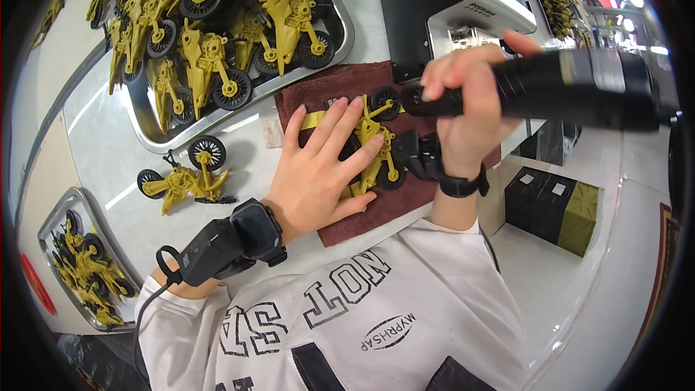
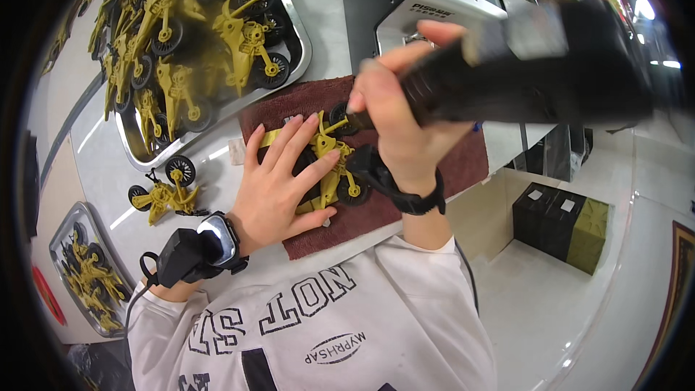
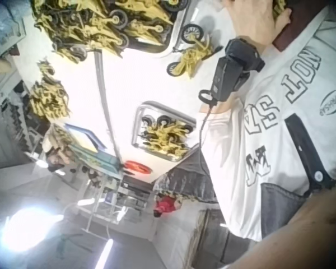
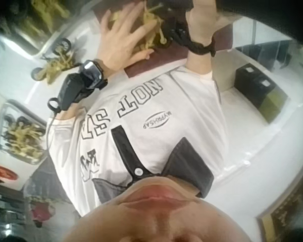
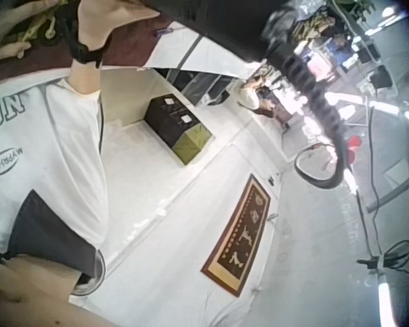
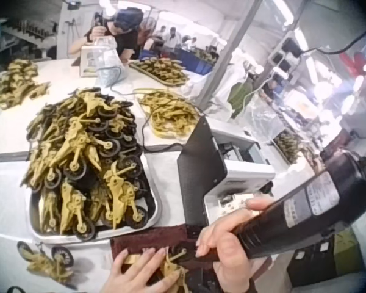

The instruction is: Assembling small yellow toy motorcycles using an electric screwdriver at a factory workstation.

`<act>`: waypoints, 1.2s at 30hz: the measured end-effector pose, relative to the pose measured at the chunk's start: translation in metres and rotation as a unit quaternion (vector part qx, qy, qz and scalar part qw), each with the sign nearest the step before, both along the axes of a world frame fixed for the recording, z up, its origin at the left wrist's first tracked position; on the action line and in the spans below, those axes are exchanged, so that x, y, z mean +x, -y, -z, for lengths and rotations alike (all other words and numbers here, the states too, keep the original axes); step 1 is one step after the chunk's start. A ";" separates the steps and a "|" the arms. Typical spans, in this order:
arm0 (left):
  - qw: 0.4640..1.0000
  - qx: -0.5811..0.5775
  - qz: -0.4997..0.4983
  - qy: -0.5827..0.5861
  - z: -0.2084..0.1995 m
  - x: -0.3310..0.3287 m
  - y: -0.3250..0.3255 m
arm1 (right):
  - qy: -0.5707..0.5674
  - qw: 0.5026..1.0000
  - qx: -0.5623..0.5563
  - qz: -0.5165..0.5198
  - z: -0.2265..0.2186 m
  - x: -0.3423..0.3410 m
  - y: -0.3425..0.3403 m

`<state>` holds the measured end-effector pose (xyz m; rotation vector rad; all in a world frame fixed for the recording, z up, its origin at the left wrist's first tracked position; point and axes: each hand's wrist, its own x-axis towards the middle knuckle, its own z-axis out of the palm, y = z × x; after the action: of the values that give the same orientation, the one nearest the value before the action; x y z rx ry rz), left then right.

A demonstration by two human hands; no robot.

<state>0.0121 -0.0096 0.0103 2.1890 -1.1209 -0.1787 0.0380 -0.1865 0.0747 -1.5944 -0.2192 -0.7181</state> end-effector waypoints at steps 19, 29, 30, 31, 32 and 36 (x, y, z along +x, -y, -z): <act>1.000 -0.010 -0.008 0.002 0.001 -0.001 -0.002 | 0.044 0.989 0.136 -0.042 -0.036 -0.035 0.039; 1.000 -0.021 -0.010 -0.004 0.003 0.000 0.001 | 0.014 0.999 0.050 -0.011 -0.018 -0.055 -0.015; 1.000 -0.024 -0.008 -0.004 0.003 -0.001 0.001 | 0.040 0.998 0.049 -0.014 -0.014 -0.050 -0.015; 1.000 -0.024 -0.010 -0.005 0.002 -0.001 0.001 | 0.037 0.998 0.041 -0.021 -0.008 -0.047 -0.013; 1.000 -0.020 -0.006 0.000 0.001 -0.002 0.000 | 0.030 0.998 0.058 -0.020 -0.005 -0.045 -0.013; 1.000 -0.024 -0.010 -0.013 0.001 -0.001 0.001 | 0.005 0.996 0.089 -0.017 -0.002 -0.039 -0.016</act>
<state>0.0110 -0.0101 0.0094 2.1483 -1.0780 -0.1678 -0.0012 -0.1708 0.0772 -1.4155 -0.1841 -0.7013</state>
